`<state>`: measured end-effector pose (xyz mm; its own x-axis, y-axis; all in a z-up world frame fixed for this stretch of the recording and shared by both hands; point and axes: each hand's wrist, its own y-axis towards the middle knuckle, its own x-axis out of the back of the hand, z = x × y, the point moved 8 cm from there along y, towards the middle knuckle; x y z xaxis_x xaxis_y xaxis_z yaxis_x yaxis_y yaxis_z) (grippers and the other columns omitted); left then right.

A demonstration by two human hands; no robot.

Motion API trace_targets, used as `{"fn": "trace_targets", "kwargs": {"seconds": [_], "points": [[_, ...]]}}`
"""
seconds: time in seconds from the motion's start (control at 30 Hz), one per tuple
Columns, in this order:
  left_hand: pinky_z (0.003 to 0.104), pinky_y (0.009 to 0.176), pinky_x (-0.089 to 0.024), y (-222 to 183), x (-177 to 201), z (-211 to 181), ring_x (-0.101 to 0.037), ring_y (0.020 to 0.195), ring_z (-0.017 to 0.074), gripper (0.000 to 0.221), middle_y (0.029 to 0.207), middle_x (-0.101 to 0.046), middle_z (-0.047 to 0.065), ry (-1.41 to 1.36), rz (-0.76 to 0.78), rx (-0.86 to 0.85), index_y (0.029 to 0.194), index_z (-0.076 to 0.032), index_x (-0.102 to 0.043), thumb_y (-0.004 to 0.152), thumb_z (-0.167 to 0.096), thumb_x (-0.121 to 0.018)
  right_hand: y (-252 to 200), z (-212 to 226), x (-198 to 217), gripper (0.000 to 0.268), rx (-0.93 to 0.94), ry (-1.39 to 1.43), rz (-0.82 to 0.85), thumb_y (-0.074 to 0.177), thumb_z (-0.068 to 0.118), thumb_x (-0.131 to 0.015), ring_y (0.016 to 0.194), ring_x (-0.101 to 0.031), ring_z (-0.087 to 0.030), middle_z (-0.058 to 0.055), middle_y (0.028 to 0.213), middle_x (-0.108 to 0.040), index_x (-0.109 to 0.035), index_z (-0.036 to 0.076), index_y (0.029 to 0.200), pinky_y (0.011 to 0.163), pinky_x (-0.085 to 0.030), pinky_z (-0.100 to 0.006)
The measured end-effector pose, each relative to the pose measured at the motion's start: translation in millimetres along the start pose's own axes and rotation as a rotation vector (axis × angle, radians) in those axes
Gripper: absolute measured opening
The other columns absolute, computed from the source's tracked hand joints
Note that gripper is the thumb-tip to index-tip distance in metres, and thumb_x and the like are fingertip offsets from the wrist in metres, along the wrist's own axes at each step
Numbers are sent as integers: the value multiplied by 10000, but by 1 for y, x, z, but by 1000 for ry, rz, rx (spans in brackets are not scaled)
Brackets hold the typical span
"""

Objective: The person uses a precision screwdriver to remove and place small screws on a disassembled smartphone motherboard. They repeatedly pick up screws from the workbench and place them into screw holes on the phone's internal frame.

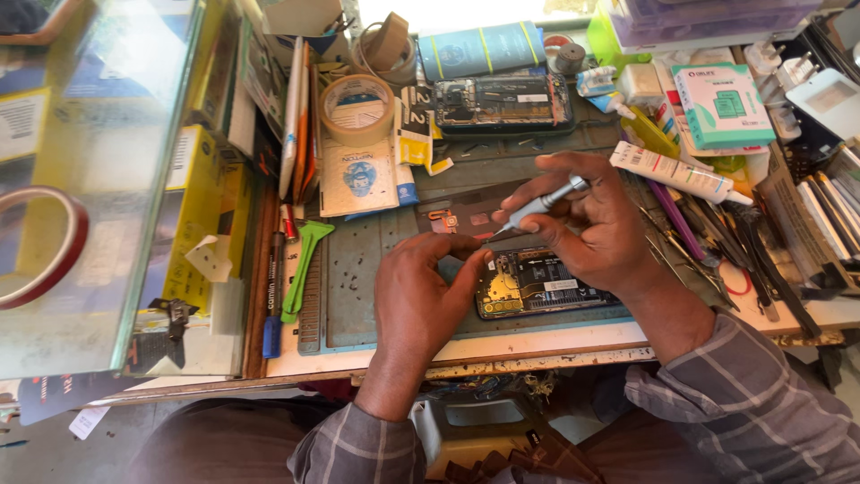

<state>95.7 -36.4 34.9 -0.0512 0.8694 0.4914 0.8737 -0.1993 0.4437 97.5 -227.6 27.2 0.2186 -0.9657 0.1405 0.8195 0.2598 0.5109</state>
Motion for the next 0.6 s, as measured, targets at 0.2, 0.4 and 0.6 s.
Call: {"fn": "trace_targets", "kwargs": {"seconds": [0.2,0.4,0.6], "points": [[406,623,-480,2,-4,1,-649,649,259,106,729,-716,68,-11,26,60,853,-99,-798,823,-200,-813,0,0,-2,558,18,54,31,1031,-37,-655,1226,-711,-276,-172,1235,-683,-371,126,1482,1088,-635,-421],[396,698,-415,1,-8,1,-622,678,209,91,729,-706,14,53,59,71,879,-140,-815,833,-212,-785,-1,1,-5,557,-7,67,56,1032,-31,-642,1213,-727,-293,-178,1237,-686,-359,123,1487,1043,-645,-410],[397,768,-387,-1,-11,5,-626,751,205,118,741,-695,6,71,94,97,920,-163,-826,845,-233,-767,0,1,-5,563,-13,46,48,1038,-28,-639,1203,-728,-284,-174,1230,-683,-346,121,1496,1028,-650,-396]]}}
